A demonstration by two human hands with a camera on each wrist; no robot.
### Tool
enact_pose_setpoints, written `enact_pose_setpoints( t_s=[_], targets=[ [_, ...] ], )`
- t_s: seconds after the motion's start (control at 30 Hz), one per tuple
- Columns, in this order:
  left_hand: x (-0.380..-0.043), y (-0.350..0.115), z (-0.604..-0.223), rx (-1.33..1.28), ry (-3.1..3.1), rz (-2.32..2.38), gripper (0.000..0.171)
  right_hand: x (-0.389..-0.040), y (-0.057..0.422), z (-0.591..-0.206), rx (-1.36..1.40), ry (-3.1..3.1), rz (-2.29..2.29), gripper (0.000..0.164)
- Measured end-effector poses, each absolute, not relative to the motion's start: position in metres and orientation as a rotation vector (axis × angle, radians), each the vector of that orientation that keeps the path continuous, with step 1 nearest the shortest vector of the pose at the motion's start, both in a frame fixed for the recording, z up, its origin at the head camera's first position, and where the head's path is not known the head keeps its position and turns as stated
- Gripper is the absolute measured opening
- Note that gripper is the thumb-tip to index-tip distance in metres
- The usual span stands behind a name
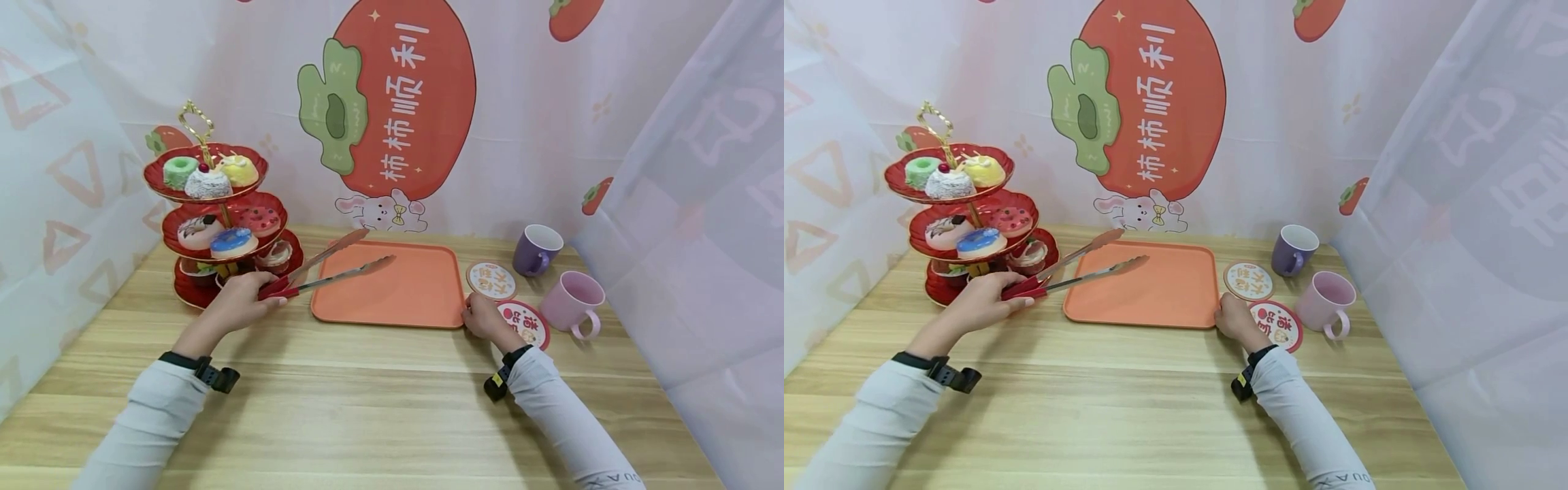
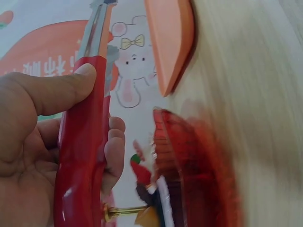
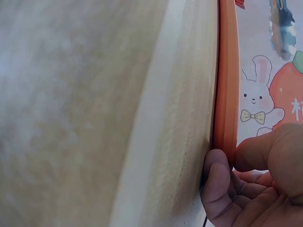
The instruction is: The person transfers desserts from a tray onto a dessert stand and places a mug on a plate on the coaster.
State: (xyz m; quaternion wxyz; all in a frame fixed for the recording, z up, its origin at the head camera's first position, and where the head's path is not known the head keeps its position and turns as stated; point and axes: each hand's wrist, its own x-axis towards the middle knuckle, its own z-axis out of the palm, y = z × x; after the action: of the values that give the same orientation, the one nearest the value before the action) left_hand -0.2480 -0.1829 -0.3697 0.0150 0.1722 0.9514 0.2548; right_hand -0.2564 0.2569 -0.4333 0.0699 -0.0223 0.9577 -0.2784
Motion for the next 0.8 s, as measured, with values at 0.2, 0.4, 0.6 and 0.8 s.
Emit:
enact_pose_setpoints(
  t_s=[0.2, 0.4, 0.6, 0.8],
  targets=[
    [-0.26, -0.176, -0.381, 0.574, 2.93, 0.811, 0.033, -0.256, 0.256, -0.434, -0.055, 2.875, -0.841, 0.008],
    [-0.268, -0.175, -0.392, 0.555, 2.898, 0.827, 0.032, -0.256, 0.254, -0.433, -0.089, 2.893, -0.837, 0.007],
    [-0.274, -0.169, -0.402, 0.578, 2.891, 0.812, 0.031, -0.256, 0.256, -0.432, -0.103, 2.9, -0.831, 0.007],
    [-0.281, -0.156, -0.407, 0.592, 2.902, 0.833, 0.036, -0.256, 0.257, -0.433, -0.12, 2.91, -0.825, 0.005]
  ],
)
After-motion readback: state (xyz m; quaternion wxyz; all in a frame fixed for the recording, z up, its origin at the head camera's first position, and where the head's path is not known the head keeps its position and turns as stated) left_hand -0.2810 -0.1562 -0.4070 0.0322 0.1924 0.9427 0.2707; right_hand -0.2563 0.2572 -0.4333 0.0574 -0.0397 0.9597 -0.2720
